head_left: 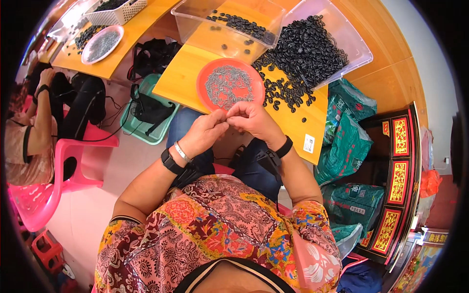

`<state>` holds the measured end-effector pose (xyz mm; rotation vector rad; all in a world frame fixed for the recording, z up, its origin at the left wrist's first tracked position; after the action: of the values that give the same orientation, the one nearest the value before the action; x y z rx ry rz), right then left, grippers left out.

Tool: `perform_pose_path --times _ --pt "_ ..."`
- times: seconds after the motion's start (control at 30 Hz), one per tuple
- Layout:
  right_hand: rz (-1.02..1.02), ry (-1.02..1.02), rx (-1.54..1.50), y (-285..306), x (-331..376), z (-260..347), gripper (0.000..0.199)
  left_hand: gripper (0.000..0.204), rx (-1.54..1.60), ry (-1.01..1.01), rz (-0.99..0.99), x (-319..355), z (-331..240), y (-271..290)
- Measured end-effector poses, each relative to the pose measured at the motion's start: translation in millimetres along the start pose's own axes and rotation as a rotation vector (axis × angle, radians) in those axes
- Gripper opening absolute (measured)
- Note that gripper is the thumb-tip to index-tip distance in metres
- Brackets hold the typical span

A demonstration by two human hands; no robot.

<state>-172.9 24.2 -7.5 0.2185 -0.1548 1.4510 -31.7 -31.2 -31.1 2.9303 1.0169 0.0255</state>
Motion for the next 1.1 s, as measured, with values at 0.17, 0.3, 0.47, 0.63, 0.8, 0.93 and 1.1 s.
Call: perform_pose_path --times 0.17,0.3,0.47,0.63,0.8,0.93,1.1 --pt "0.014 -0.003 -0.009 -2.4 -6.9 1.8 0.006 0.011 0.070 0.015 -0.018 -0.1 -2.3 5.6" --pt "0.045 -0.048 -0.051 -3.1 -8.2 8.5 0.006 0.012 0.194 0.105 -0.057 0.7 -1.2 7.9" --pt "-0.188 0.192 0.347 37.4 -33.6 12.1 0.012 0.012 0.194 0.105 -0.141 -0.9 0.5 13.6" --pt "-0.268 0.150 1.044 51.8 -57.2 11.5 0.017 0.014 0.192 0.145 -0.208 -3.0 -0.9 21.0" --pt "-0.359 0.193 1.190 49.5 -69.8 14.4 0.019 0.014 0.190 0.131 -0.228 -2.9 -2.9 23.1" --pt "-0.409 0.234 1.214 54.5 -72.7 9.3 0.020 0.015 0.203 0.129 -0.230 -3.1 -1.7 22.9" --pt "-0.420 0.170 1.249 54.3 -70.9 15.6 0.020 0.013 0.217 0.102 -0.248 -2.6 -1.7 23.3"
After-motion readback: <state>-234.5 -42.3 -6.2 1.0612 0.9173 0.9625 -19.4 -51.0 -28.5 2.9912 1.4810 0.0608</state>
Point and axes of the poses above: each hand's wrist, its own x-axis away from the middle knuckle, its own y-axis out of the back of the hand, z = x × y, the point moved 4 cm from there along -x, towards the middle knuckle, and after that the axes turned 6 degrees about -z, right-handed, at the moved point
